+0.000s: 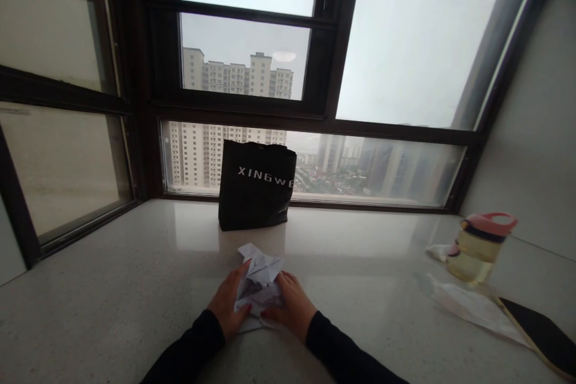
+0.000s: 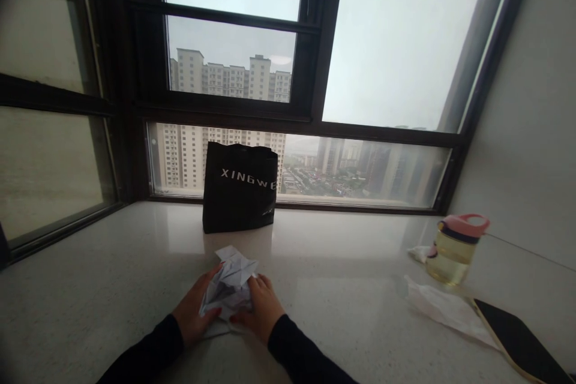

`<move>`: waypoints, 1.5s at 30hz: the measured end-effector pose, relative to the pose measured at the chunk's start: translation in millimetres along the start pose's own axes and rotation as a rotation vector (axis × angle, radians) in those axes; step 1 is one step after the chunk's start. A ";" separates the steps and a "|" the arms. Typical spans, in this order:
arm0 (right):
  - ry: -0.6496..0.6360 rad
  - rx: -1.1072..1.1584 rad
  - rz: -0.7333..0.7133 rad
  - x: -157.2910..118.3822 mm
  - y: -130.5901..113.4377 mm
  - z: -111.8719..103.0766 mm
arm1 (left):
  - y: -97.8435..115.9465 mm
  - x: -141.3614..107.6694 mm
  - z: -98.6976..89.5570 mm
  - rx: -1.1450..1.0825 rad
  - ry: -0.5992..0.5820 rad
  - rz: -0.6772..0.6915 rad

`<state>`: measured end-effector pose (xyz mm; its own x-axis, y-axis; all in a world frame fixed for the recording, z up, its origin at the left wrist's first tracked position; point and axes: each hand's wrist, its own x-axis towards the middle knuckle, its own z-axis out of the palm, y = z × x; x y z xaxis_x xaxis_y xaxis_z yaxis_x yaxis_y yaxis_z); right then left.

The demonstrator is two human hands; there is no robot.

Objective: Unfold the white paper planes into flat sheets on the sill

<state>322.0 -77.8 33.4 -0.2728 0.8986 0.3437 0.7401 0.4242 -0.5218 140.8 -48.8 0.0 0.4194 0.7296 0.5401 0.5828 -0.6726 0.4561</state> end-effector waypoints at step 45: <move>-0.184 -0.194 -0.159 -25.6 32.1 -13.9 | 13.9 -17.6 24.8 0.482 -0.111 0.240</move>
<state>361.3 -88.7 18.7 -0.4883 0.8351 0.2532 0.7777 0.5480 -0.3078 158.8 -67.9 -20.7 0.6352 0.5889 0.4997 0.7037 -0.7080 -0.0602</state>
